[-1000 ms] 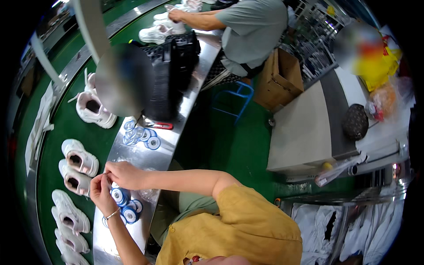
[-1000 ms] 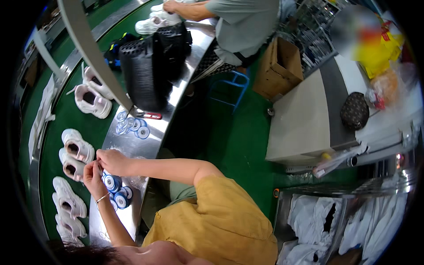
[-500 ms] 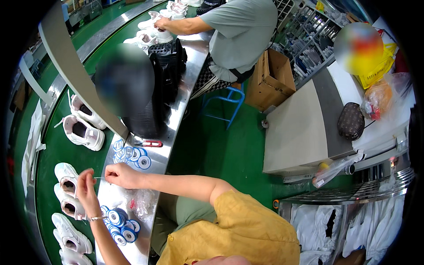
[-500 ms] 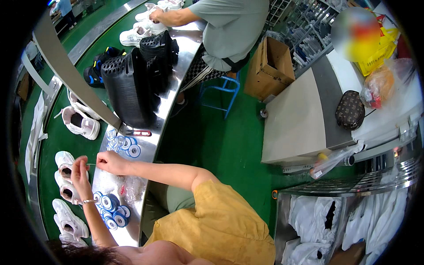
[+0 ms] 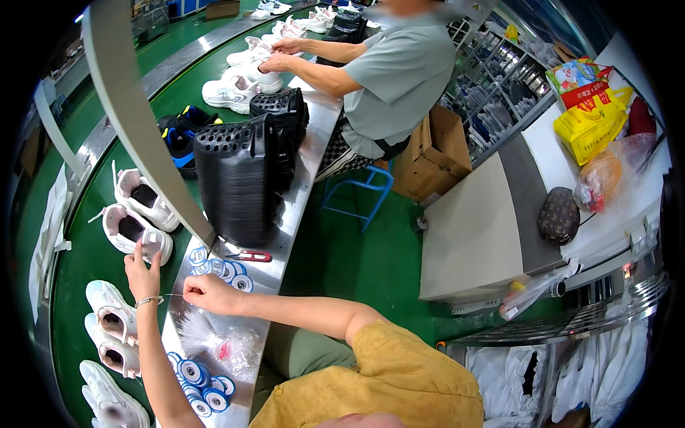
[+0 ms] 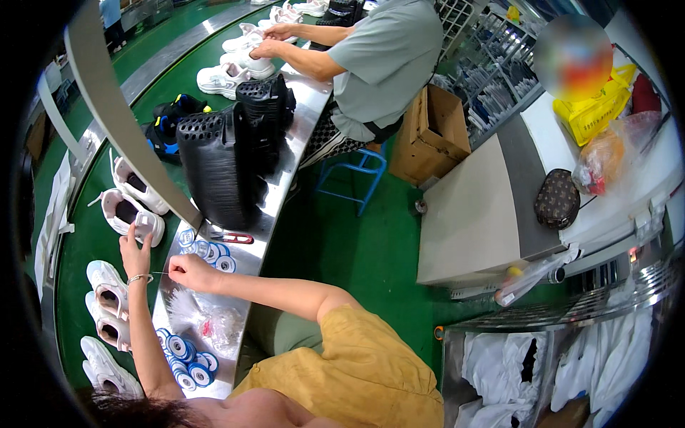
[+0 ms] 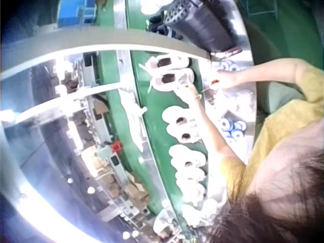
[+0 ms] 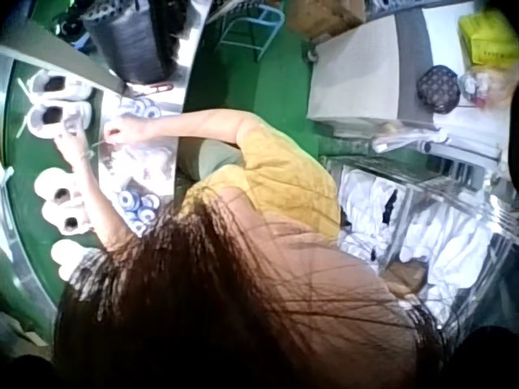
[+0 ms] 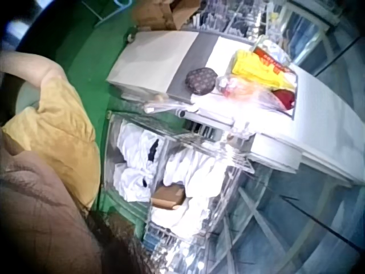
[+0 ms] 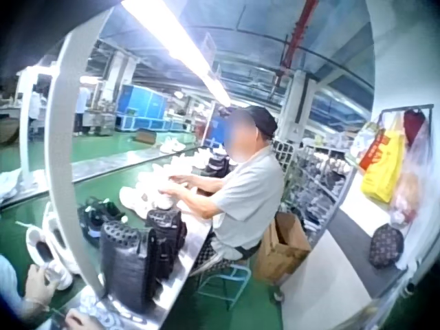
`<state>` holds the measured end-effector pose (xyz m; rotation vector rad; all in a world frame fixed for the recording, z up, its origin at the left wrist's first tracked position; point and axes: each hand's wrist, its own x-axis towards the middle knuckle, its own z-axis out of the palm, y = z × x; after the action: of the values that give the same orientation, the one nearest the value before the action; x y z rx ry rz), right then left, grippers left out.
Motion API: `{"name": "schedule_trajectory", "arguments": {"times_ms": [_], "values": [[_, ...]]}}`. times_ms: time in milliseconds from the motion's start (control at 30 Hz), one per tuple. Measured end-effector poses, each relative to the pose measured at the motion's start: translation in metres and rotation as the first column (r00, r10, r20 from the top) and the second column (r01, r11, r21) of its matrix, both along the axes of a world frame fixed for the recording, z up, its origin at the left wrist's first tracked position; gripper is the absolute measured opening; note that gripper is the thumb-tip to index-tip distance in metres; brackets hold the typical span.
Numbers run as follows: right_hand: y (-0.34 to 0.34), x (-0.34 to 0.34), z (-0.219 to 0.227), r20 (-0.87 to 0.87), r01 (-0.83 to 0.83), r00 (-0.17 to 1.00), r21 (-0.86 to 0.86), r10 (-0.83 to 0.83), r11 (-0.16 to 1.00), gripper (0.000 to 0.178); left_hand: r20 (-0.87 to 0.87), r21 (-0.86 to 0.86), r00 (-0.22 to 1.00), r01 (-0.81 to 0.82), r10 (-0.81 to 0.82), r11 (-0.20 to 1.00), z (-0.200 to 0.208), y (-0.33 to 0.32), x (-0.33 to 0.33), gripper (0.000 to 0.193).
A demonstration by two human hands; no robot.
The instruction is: The person inserts small white plastic tags into the tongue area of white sneakers on a moving conveyor belt. They handle each shoe individually, place the tag, and move the shoe forward along the line.
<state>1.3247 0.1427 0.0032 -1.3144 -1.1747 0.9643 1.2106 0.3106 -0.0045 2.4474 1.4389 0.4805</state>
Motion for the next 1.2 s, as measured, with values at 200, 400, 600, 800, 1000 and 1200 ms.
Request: {"name": "schedule_trajectory", "arguments": {"times_ms": [200,400,600,800,1000,1200], "values": [[0.029,-0.036,0.01,0.01,-0.026,1.0,-0.035,0.027,0.999,0.01,0.079,-0.001,0.995,-0.057,0.056,0.998,0.004,0.015,-0.022,0.038],[0.054,-0.057,0.018,0.125,0.011,0.992,0.078,-0.021,0.997,0.01,0.065,-0.092,0.998,-0.012,0.018,0.996,0.018,0.007,-0.105,0.03],[0.142,-0.157,-0.003,0.286,0.077,0.95,0.176,-0.126,0.981,0.009,0.682,-0.432,0.701,0.154,0.209,0.889,0.002,0.036,-0.207,0.046],[0.172,-0.284,-0.012,0.438,0.07,0.888,0.175,-0.141,0.982,0.007,0.722,-0.621,0.529,0.211,0.446,0.755,-0.021,0.063,-0.342,0.018],[0.172,-0.292,-0.014,0.648,0.039,0.736,0.251,-0.198,0.967,0.006,0.777,-0.609,0.419,0.313,0.469,0.729,-0.011,0.056,-0.35,0.016],[0.164,-0.214,-0.043,0.718,0.021,0.659,0.282,-0.226,0.959,0.004,0.75,-0.466,0.584,0.132,0.312,0.875,-0.035,0.044,-0.261,0.016]]}}
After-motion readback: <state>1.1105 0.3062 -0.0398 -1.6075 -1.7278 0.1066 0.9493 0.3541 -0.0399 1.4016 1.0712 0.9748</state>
